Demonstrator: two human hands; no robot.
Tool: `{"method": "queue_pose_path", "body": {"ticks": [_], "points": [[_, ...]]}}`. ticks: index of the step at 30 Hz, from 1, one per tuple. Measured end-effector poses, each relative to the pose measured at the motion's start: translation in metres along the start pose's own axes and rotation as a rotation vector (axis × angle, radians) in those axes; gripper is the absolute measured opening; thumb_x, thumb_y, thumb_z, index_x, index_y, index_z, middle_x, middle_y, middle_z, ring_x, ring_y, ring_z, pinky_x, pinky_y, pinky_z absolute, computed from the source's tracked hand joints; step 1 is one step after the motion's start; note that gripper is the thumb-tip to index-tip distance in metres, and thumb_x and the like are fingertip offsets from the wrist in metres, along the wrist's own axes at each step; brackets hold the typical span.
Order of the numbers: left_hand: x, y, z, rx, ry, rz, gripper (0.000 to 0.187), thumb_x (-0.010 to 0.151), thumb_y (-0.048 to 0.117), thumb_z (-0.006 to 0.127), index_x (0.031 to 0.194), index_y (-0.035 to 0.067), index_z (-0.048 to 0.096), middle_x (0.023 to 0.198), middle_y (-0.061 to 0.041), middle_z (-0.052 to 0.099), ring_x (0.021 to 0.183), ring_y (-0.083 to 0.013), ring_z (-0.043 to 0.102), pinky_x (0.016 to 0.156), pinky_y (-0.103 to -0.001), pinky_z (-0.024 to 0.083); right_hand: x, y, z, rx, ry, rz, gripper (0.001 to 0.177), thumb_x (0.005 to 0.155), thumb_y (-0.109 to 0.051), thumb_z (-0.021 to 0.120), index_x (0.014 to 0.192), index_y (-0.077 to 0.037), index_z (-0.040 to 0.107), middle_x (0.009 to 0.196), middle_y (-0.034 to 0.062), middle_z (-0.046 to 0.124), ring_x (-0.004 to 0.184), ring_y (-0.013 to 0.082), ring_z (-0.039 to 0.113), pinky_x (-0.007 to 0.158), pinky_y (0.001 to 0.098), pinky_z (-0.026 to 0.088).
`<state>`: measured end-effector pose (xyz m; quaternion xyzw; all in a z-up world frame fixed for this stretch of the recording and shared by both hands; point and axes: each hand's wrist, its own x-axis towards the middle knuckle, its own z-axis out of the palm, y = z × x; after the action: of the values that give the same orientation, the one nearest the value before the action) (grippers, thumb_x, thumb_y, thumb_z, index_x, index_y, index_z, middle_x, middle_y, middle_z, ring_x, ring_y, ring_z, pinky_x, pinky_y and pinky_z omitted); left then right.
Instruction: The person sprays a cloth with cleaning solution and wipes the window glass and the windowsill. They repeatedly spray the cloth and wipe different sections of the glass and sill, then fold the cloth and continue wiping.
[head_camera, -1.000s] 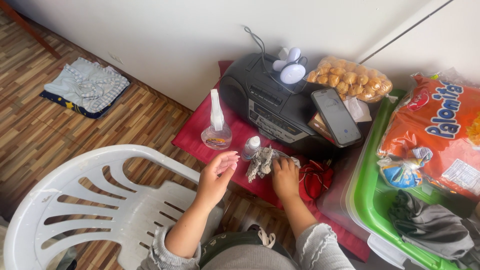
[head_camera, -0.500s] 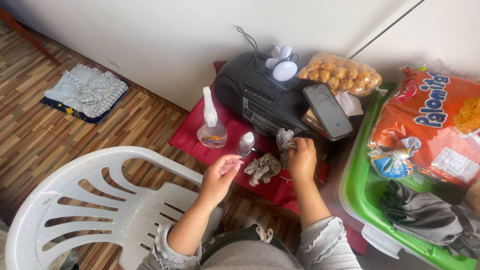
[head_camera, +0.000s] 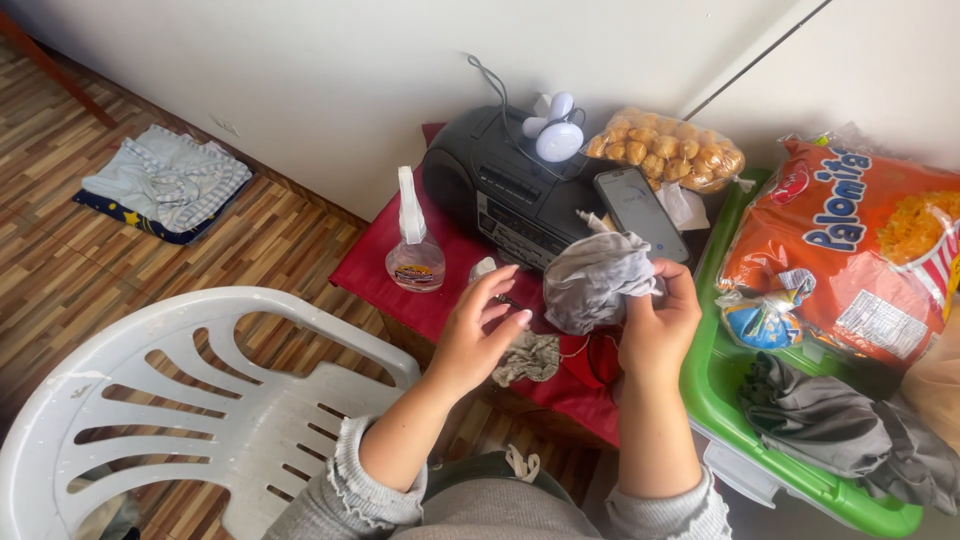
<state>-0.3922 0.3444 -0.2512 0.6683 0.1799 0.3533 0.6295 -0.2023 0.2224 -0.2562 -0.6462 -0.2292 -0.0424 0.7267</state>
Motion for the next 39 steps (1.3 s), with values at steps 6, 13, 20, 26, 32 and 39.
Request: {"method": "queue_pose_path", "body": {"ticks": [6, 13, 20, 26, 32, 39], "points": [[-0.011, 0.012, 0.015, -0.014, -0.109, -0.122, 0.062, 0.087, 0.031, 0.081, 0.141, 0.009, 0.059, 0.132, -0.025, 0.066, 0.129, -0.0435, 0.059, 0.102, -0.054, 0.053, -0.032, -0.032, 0.028, 0.426, -0.086, 0.211, 0.022, 0.088, 0.012, 0.051, 0.102, -0.004, 0.058, 0.086, 0.0087, 0.065, 0.079, 0.0159, 0.069, 0.075, 0.0275, 0.059], [-0.016, 0.032, -0.024, -0.036, 0.2, -0.025, 0.035, 0.093, 0.019, 0.076, 0.125, 0.004, 0.071, 0.107, -0.023, 0.076, 0.106, -0.0337, 0.071, 0.091, -0.048, 0.058, -0.04, -0.017, 0.015, 0.471, -0.302, 0.32, 0.041, 0.074, 0.02, 0.047, 0.107, -0.003, 0.056, 0.087, 0.0119, 0.064, 0.075, 0.0212, 0.068, 0.068, 0.0347, 0.062], [-0.034, 0.057, -0.047, -0.032, 0.165, 0.1, 0.03, 0.089, 0.016, 0.078, 0.117, 0.006, 0.074, 0.099, -0.012, 0.077, 0.099, -0.017, 0.065, 0.089, -0.039, 0.057, -0.04, -0.076, 0.018, 0.258, -0.911, 0.251, 0.082, 0.084, -0.024, 0.067, 0.156, -0.009, 0.029, 0.135, 0.0228, 0.048, 0.118, 0.034, 0.05, 0.097, 0.056, 0.047], [-0.042, 0.067, -0.048, 0.063, 0.11, 0.218, 0.03, 0.086, 0.012, 0.081, 0.113, 0.005, 0.074, 0.098, -0.011, 0.076, 0.1, -0.0208, 0.069, 0.088, -0.039, 0.056, -0.043, -0.056, 0.026, 0.119, -1.076, 0.079, 0.052, 0.091, -0.033, 0.068, 0.132, -0.002, 0.057, 0.126, 0.0172, 0.054, 0.116, 0.0295, 0.042, 0.095, 0.0461, 0.036], [-0.05, 0.081, -0.065, 0.406, 0.175, 0.349, 0.033, 0.079, 0.006, 0.082, 0.111, 0.01, 0.075, 0.099, -0.01, 0.075, 0.098, -0.0319, 0.073, 0.09, -0.041, 0.056, -0.031, -0.073, 0.025, -0.168, -0.787, -0.169, 0.029, 0.074, -0.008, 0.089, 0.098, -0.013, 0.075, 0.099, 0.0032, 0.071, 0.089, 0.021, 0.062, 0.079, 0.0345, 0.044], [-0.06, 0.074, -0.086, 0.534, 0.292, 0.322, 0.034, 0.074, 0.005, 0.084, 0.107, 0.009, 0.076, 0.096, -0.012, 0.071, 0.095, -0.0363, 0.072, 0.085, -0.044, 0.056, -0.033, -0.12, 0.031, -0.287, -0.538, -0.546, 0.063, 0.063, -0.015, 0.102, 0.099, -0.008, 0.051, 0.1, 0.011, 0.057, 0.099, 0.035, 0.066, 0.089, 0.0426, 0.051]]}}
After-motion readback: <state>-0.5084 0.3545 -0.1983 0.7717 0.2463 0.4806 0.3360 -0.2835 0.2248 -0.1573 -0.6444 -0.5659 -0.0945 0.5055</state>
